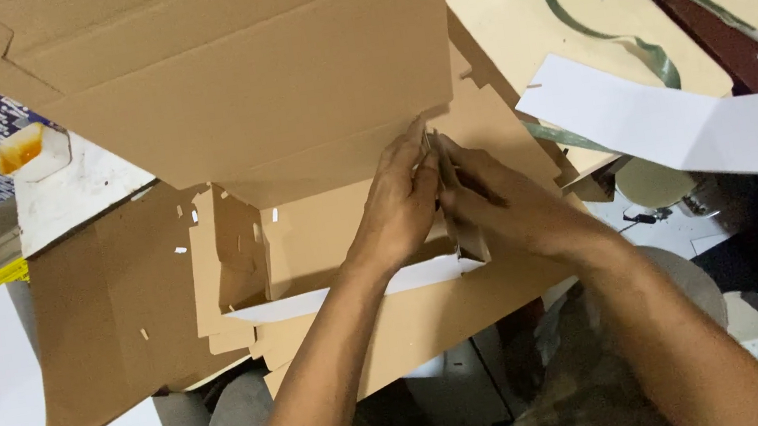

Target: The person assembles a rectangular cardboard box by folding the side flaps and inserting white paper strips into slots to secure the structure. The person then places a white rectangular insert into the assembled box and sets it aside.

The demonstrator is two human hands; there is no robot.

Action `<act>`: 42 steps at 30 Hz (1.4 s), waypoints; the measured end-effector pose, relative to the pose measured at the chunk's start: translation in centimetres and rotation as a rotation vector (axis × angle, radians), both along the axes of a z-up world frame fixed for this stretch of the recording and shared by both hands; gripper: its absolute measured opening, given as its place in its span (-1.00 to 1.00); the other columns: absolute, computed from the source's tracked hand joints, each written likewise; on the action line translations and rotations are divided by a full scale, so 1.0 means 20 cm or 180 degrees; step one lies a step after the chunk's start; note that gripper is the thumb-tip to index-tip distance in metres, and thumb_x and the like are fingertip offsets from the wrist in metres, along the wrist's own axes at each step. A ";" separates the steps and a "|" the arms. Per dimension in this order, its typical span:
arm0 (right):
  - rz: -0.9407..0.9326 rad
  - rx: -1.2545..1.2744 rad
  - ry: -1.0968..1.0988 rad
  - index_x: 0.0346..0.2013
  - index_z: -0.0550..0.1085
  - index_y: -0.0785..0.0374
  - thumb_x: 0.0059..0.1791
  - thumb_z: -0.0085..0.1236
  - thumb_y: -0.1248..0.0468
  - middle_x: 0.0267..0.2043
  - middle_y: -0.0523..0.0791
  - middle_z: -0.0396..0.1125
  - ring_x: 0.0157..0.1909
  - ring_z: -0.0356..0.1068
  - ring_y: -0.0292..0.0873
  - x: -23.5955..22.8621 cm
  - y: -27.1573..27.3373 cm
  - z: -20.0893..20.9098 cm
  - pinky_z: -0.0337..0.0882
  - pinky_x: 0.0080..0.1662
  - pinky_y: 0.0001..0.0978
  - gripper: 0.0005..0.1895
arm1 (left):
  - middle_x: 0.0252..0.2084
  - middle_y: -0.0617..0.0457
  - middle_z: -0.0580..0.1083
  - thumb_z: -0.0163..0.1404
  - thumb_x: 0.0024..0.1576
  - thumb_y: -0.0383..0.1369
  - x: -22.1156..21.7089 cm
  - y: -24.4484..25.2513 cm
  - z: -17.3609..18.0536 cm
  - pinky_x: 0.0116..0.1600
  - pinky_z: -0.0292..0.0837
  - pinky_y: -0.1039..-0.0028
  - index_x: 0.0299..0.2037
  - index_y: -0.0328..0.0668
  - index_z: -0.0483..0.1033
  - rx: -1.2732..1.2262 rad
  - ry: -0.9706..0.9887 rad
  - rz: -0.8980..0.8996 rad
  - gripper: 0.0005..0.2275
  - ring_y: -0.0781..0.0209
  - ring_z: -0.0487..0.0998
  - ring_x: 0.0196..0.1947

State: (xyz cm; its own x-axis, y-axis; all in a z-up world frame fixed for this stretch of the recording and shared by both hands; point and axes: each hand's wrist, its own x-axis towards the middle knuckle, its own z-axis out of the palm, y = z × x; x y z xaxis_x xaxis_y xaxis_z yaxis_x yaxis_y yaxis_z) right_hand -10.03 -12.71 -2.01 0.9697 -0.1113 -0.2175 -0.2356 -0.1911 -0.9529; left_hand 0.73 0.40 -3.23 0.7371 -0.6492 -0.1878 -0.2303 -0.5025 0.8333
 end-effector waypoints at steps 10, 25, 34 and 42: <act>0.0653 0.0115 0.0123 0.56 -0.20 0.33 -0.11 0.13 0.43 0.56 0.28 -0.21 0.51 -0.18 0.41 -0.13 0.01 0.09 0.12 0.31 0.36 0.04 | 0.43 -0.14 0.22 -0.26 0.32 -0.19 0.00 -0.01 -0.02 0.44 0.15 -0.06 0.51 -0.03 0.09 0.0089 -0.0031 -0.0002 -0.48 -0.15 0.25 0.44; 0.0107 -0.0154 -0.0093 0.54 -0.10 0.32 -0.04 -0.03 0.40 0.52 0.26 -0.06 0.53 -0.09 0.30 -0.13 0.09 -0.07 0.12 0.34 0.26 -0.12 | 0.43 -0.23 0.21 -0.25 0.31 -0.19 -0.01 -0.01 -0.01 0.43 0.14 -0.09 0.50 -0.03 0.11 0.0051 -0.0046 0.0015 -0.48 -0.23 0.22 0.45; -0.0053 0.0318 -0.1575 0.54 -0.37 0.35 0.15 -0.41 0.14 0.62 0.23 -0.47 0.59 -0.42 0.28 -0.12 0.21 -0.34 -0.29 0.46 0.24 -0.24 | 0.42 -0.23 0.24 -0.20 0.29 -0.20 0.03 -0.02 -0.11 0.43 0.15 -0.06 0.48 -0.04 0.17 -0.0038 -0.0137 -0.0008 -0.48 -0.18 0.26 0.43; -0.0962 0.0808 -0.1865 0.53 -0.29 0.42 0.21 -0.45 -0.01 0.60 0.25 -0.36 0.60 -0.36 0.21 0.00 0.32 -0.41 -0.36 0.51 0.11 -0.25 | 0.34 -0.44 0.26 -0.23 0.29 -0.25 0.00 -0.04 -0.05 0.42 0.11 -0.12 0.46 -0.27 0.17 -0.0233 -0.0283 -0.0193 -0.48 -0.41 0.24 0.39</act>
State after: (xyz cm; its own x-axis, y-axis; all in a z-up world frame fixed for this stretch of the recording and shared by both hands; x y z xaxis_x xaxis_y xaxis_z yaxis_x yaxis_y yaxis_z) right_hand -9.97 -6.23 -10.28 0.8697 -0.4091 0.2762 0.3222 0.0466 -0.9455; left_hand 0.74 -0.36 -4.28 0.7078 -0.7026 -0.0739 -0.3331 -0.4241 0.8421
